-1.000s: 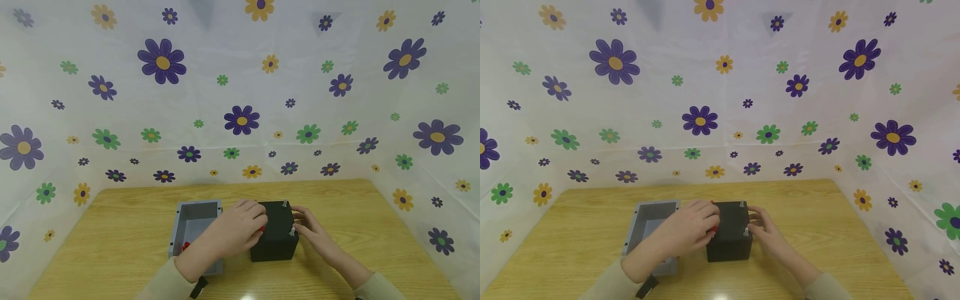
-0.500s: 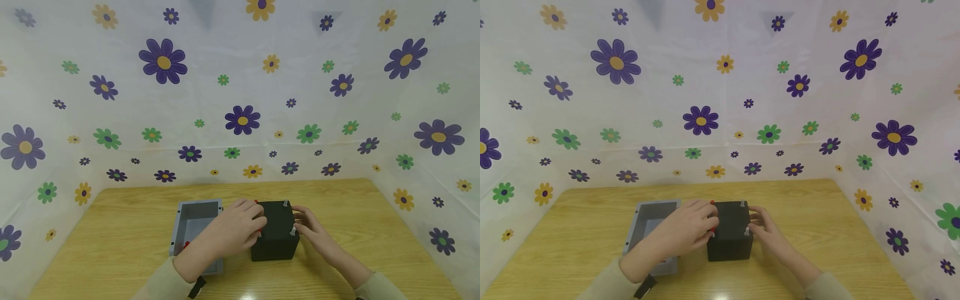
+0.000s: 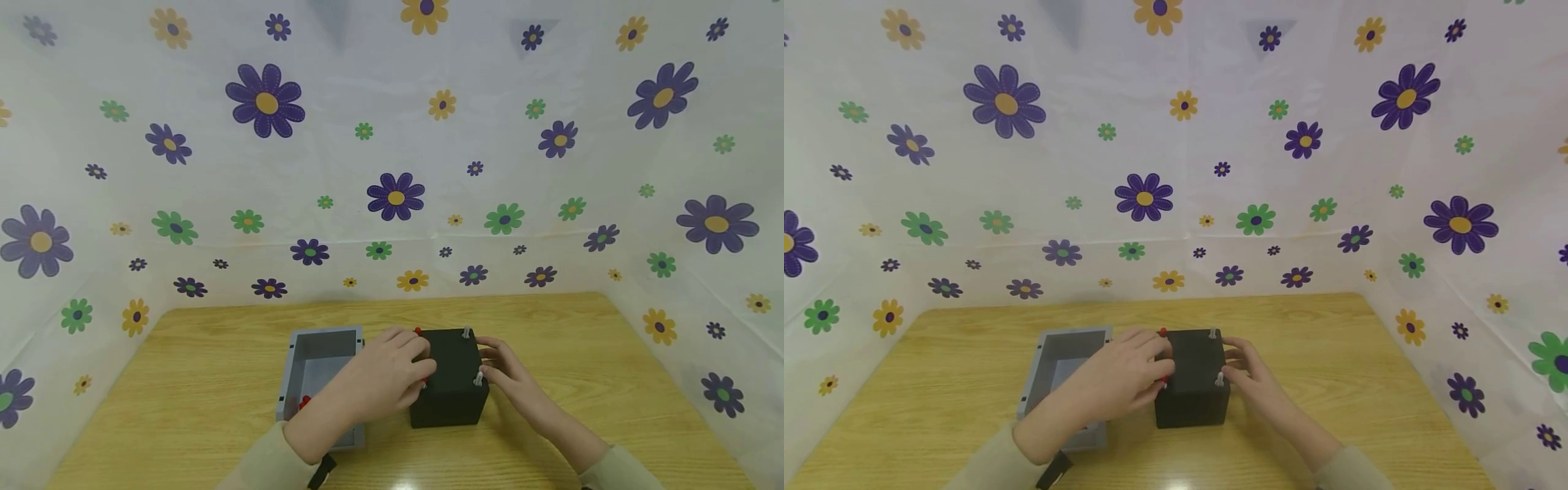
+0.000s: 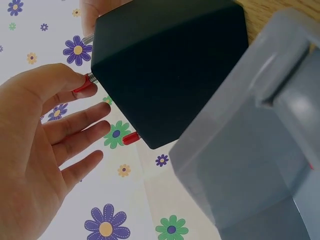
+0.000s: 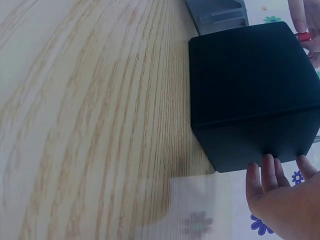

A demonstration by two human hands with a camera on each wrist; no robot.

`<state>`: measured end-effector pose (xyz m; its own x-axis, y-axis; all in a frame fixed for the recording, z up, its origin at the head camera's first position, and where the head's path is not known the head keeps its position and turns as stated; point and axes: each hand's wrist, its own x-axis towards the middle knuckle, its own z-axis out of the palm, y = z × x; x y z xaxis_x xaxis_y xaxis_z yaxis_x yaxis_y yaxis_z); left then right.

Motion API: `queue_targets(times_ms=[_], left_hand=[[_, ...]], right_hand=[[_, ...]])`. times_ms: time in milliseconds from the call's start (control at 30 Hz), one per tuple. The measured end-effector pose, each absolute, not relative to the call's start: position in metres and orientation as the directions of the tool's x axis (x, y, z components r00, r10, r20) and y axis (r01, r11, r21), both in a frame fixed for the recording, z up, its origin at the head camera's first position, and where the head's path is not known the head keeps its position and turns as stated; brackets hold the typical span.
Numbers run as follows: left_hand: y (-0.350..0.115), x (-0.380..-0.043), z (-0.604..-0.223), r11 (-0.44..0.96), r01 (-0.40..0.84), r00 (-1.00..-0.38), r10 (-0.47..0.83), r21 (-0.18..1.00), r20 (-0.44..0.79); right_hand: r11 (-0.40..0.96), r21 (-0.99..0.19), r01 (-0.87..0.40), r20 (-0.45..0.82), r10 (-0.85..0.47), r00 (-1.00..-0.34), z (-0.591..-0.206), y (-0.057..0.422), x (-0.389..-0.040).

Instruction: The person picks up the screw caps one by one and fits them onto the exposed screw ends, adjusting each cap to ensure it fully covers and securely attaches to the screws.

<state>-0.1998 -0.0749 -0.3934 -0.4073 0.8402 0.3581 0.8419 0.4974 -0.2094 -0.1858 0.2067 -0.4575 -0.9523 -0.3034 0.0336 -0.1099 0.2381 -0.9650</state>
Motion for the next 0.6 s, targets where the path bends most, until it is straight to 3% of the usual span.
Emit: queue_targets(times_ms=[600], left_hand=[[-0.0752,-0.1986,-0.3904,0.490,0.840,-0.401,0.849,-0.234,0.343]], right_hand=[[0.242,-0.961,-0.133,0.058,-0.296,-0.953,-0.4582,0.2061,-0.1862]])
